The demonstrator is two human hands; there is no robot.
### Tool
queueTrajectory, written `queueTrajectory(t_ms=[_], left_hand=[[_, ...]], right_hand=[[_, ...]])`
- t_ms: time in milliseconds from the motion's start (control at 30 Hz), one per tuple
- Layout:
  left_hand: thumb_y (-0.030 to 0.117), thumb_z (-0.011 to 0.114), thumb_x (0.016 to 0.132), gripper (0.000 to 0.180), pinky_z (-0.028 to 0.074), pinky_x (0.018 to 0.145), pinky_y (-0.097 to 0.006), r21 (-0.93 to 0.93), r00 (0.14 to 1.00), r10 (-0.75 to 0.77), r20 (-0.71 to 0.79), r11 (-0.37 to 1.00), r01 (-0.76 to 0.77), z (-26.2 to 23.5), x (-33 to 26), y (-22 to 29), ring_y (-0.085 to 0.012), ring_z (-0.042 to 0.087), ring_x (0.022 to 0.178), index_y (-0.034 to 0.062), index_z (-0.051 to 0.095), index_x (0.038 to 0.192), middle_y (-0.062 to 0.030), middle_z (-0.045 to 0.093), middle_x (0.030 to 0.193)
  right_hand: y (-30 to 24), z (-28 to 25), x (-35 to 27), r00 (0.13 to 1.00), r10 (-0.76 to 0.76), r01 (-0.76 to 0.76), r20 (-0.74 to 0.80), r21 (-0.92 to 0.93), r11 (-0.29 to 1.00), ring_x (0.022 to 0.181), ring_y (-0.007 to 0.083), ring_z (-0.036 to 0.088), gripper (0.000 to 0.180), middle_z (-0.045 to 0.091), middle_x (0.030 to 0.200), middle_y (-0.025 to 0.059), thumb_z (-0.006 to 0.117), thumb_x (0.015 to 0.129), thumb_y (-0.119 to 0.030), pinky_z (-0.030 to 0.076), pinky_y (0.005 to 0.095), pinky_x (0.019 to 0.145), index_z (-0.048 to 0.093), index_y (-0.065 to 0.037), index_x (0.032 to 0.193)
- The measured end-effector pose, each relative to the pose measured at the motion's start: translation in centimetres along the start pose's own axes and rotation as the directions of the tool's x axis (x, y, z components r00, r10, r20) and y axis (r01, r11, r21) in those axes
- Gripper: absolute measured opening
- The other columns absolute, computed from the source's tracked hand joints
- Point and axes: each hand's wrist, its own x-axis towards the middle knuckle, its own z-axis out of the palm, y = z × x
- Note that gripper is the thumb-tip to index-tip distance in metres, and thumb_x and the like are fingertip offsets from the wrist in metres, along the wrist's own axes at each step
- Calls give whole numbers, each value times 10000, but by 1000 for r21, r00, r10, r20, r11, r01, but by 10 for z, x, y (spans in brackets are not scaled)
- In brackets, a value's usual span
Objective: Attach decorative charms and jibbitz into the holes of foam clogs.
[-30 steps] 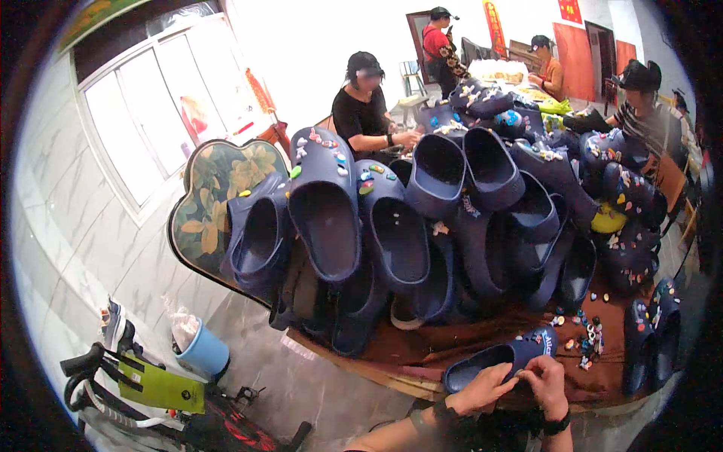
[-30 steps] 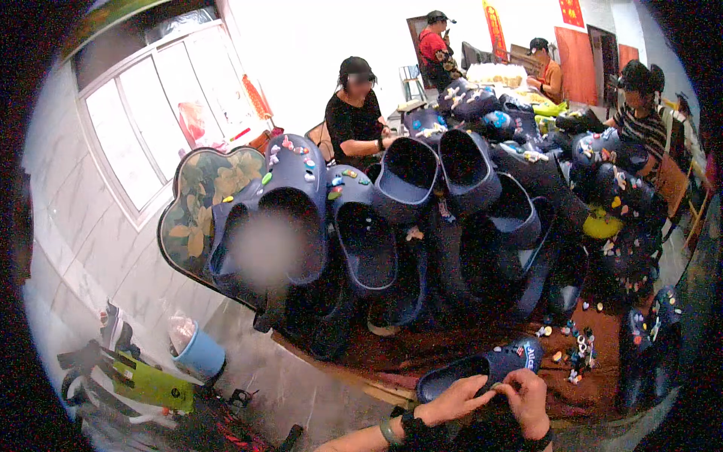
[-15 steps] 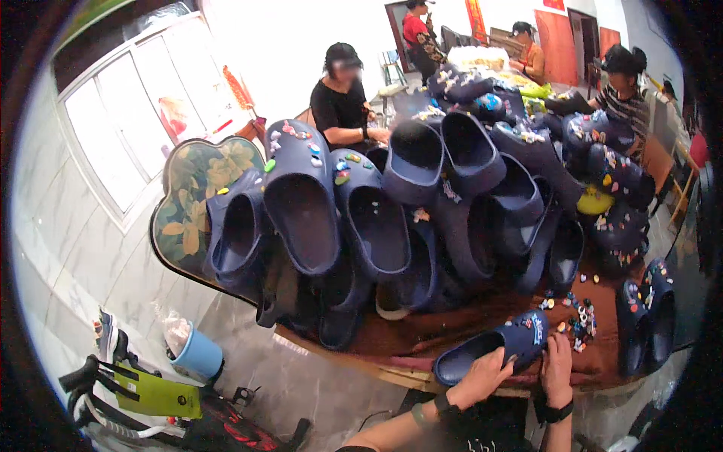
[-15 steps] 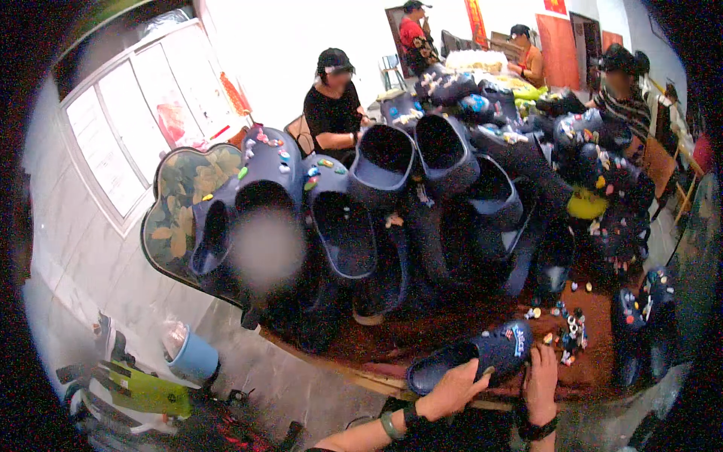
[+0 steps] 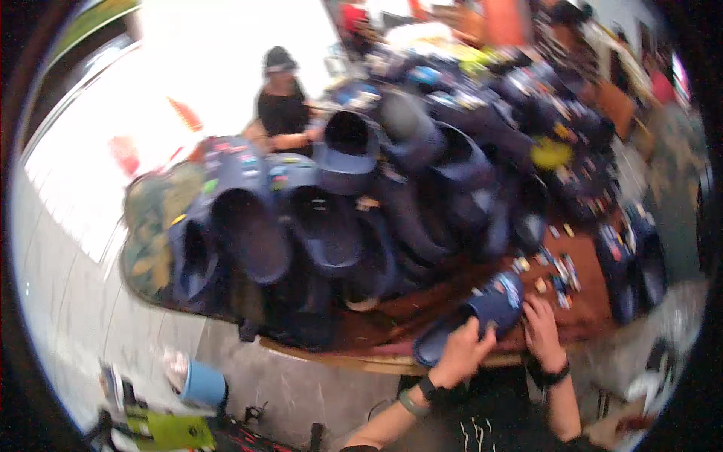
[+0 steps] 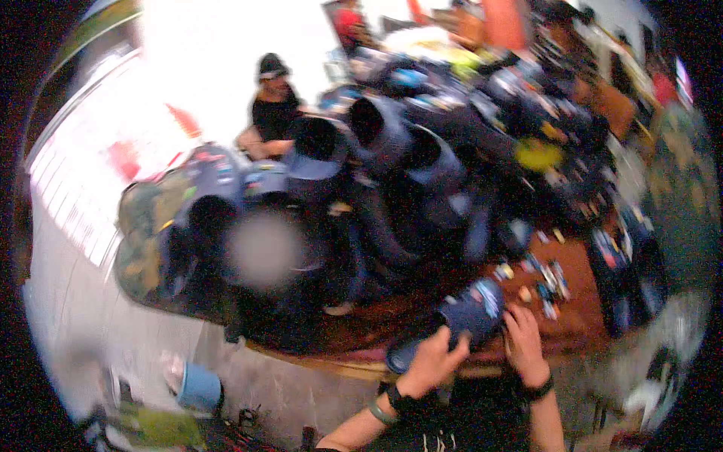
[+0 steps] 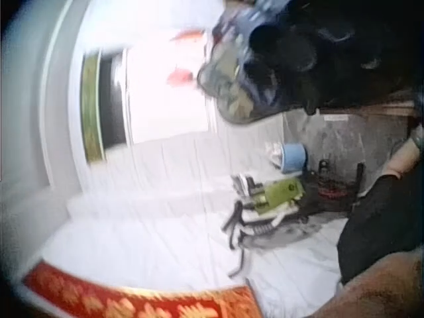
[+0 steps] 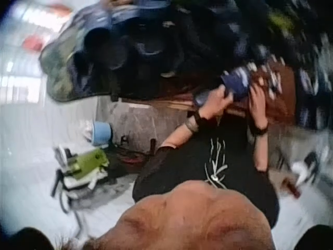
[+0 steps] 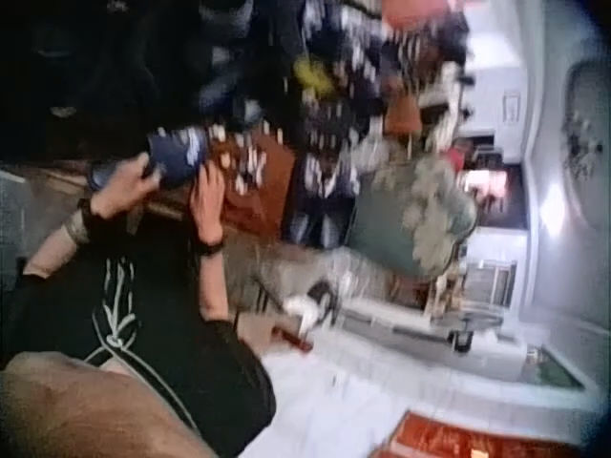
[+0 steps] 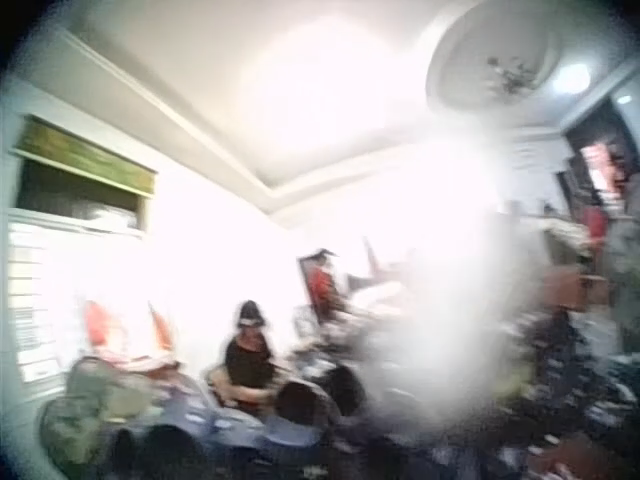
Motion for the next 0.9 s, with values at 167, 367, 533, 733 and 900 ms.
queueTrajectory(t_ms=[167,367,533,733,900], left_hand=[[135,613,887,174,468,502,-454,195,985,161,60,966,-170,-10,4,-3,-382,601,625,41,611,1033,-186,535,752],[255,656,935,326,516,684,-433,-86,998,-49,-34,995,46,-7,11,23,-421,673,787,-63,596,906,-268,656,806],[224,728,887,341,522,725,-408,35,993,-114,16,993,113,-17,1,26,-378,662,763,-67,593,1004,-221,664,818],[236,908,672,751,357,1066,-448,326,936,334,-113,902,-283,-45,-13,14,-349,439,1289,49,533,1295,-175,475,1377],[497,883,633,1103,236,1099,-574,527,953,304,0,810,-258,-44,-3,7,-472,288,1377,52,330,1477,-269,302,1484]], right_hand=[[2,-8,-25,950,220,-226,-222,-1,974,1036,333,590,172,638,1062,126,661,854,-84,460,427,912,641,-43,1020],[17,-28,-21,880,396,-369,-263,149,917,902,349,594,94,616,916,131,652,868,-84,477,439,808,620,-48,948],[33,-2,15,888,397,-359,-232,191,914,910,356,597,95,599,969,141,625,863,-58,498,444,783,624,-49,958],[45,1,36,943,330,-330,29,7,944,935,354,614,138,614,947,154,626,858,-76,509,429,785,647,-42,990],[-10,-8,26,945,209,-85,-253,427,900,878,298,667,142,676,961,119,715,856,-156,541,382,734,682,-44,936]])
